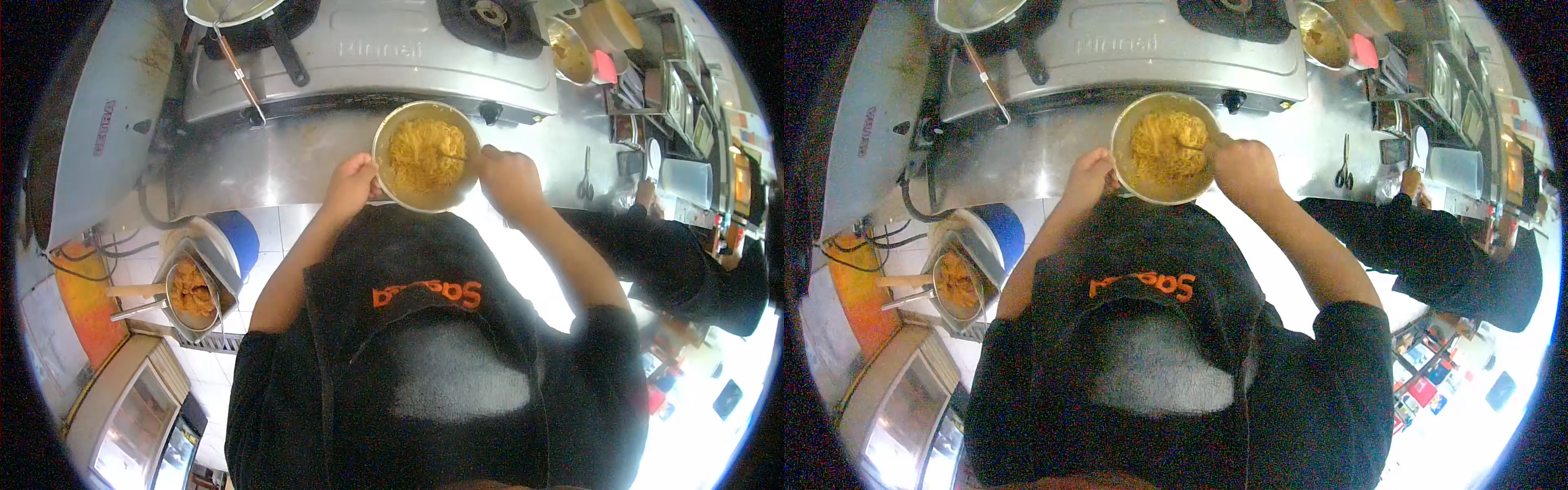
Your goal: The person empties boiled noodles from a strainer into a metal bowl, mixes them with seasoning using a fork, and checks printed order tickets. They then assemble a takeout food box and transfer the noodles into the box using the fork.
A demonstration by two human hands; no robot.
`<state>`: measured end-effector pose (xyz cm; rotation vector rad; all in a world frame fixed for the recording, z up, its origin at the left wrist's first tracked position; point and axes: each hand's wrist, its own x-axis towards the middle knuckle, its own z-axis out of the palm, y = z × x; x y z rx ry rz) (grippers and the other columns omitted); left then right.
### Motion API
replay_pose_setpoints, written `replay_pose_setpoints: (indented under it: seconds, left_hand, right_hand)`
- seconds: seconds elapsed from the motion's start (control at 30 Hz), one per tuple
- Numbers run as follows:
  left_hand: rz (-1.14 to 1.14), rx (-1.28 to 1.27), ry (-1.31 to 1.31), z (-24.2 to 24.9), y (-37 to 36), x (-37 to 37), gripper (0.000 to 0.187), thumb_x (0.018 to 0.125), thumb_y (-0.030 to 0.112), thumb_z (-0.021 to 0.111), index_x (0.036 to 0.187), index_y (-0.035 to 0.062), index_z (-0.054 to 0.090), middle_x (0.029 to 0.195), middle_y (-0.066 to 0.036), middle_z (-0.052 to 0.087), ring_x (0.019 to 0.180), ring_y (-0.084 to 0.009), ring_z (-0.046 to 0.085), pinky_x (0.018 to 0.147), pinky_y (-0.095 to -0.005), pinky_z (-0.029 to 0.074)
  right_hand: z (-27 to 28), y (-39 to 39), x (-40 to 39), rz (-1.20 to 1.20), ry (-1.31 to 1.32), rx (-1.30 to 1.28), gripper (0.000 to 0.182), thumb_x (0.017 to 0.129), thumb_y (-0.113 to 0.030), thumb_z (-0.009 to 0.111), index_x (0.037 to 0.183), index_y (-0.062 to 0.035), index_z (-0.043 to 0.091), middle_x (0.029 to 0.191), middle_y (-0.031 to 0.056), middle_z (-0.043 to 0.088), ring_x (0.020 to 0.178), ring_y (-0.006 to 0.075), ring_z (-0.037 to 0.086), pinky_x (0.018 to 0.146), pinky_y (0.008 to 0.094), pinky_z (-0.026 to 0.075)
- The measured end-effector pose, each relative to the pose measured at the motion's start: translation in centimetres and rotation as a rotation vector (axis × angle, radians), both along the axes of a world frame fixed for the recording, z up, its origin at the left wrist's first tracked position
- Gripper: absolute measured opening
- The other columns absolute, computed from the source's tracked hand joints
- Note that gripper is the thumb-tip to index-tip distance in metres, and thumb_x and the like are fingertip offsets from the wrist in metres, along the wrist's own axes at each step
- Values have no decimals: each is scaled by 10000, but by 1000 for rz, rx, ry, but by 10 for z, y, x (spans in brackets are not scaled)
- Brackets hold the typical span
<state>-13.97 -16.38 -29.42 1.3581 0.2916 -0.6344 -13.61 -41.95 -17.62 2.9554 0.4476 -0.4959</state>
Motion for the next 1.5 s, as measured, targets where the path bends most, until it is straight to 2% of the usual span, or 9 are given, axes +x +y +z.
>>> replay_pose_setpoints:
  seconds: [0.07, 0.17, 0.33, 0.5, 0.7, 0.8, 0.97, 1.07, 1.5]
  left_hand:
    - [-30, 81, -79, 1, -1, 4, 166, 911, 140, 462, 794, 56, 545, 641, -10, 535, 551, -96, 513, 512, -247, 433]
    - [-36, 114, -119, 11, 1, 11, 159, 906, 138, 467, 800, 52, 549, 635, -15, 532, 535, -96, 506, 509, -246, 434]
    - [-6, 148, -111, 28, -1, 8, 156, 906, 135, 469, 812, 45, 556, 620, -18, 527, 517, -95, 503, 505, -239, 434]
    - [39, -9, -23, 11, 2, -1, 156, 906, 125, 473, 805, 35, 551, 627, -20, 532, 537, -103, 531, 518, -244, 455]
    - [-58, 17, -85, 11, 5, 4, 158, 903, 123, 468, 790, 37, 538, 646, -27, 543, 546, -115, 543, 532, -252, 470]
    - [-56, 46, -48, 7, 6, 3, 166, 904, 129, 463, 780, 42, 531, 639, -28, 543, 541, -117, 539, 537, -254, 470]
    - [-27, 12, -11, 10, 6, 5, 166, 903, 129, 453, 782, 48, 533, 635, -32, 544, 545, -121, 532, 523, -252, 449]
    - [-23, 57, -13, 12, 8, 8, 162, 904, 128, 447, 792, 52, 535, 638, -34, 545, 547, -122, 528, 517, -252, 441]
    - [-89, 25, 66, 10, 16, 13, 184, 914, 147, 444, 771, 63, 524, 646, -35, 553, 544, -118, 538, 511, -235, 438]
  right_hand:
    - [9, 2, 6, 314, -227, 132, 162, 804, -109, 537, 943, -108, 620, 916, 90, 626, 745, 266, 653, 613, 380, 531]
    - [15, 13, 33, 369, -307, 16, 136, 801, -125, 552, 923, -113, 613, 869, 77, 600, 748, 240, 648, 601, 367, 524]
    - [26, 9, 25, 145, 52, -221, 107, 801, -124, 563, 890, -74, 595, 839, 98, 584, 793, 265, 636, 676, 381, 516]
    - [-16, -15, -24, -154, 451, 200, 193, 826, -135, 557, 977, -66, 653, 907, 193, 653, 828, 354, 646, 763, 461, 520]
    - [-25, -4, -35, -357, 345, 764, 166, 856, -168, 581, 876, -21, 654, 721, 204, 629, 696, 374, 628, 656, 424, 497]
    - [-12, -17, -28, -654, 332, 730, 156, 865, -164, 571, 859, -28, 647, 657, 196, 615, 634, 361, 623, 602, 397, 494]
    - [-48, 0, -24, -447, 36, 540, 158, 851, -117, 528, 964, -72, 630, 783, 252, 636, 772, 414, 629, 702, 508, 496]
    - [-34, -3, -21, -372, 225, 422, 144, 853, -80, 515, 882, -34, 648, 793, 207, 648, 722, 357, 639, 680, 423, 510]
    - [-15, 16, -28, -459, 200, 477, 161, 842, -142, 543, 919, -32, 631, 827, 203, 656, 787, 384, 640, 722, 466, 518]
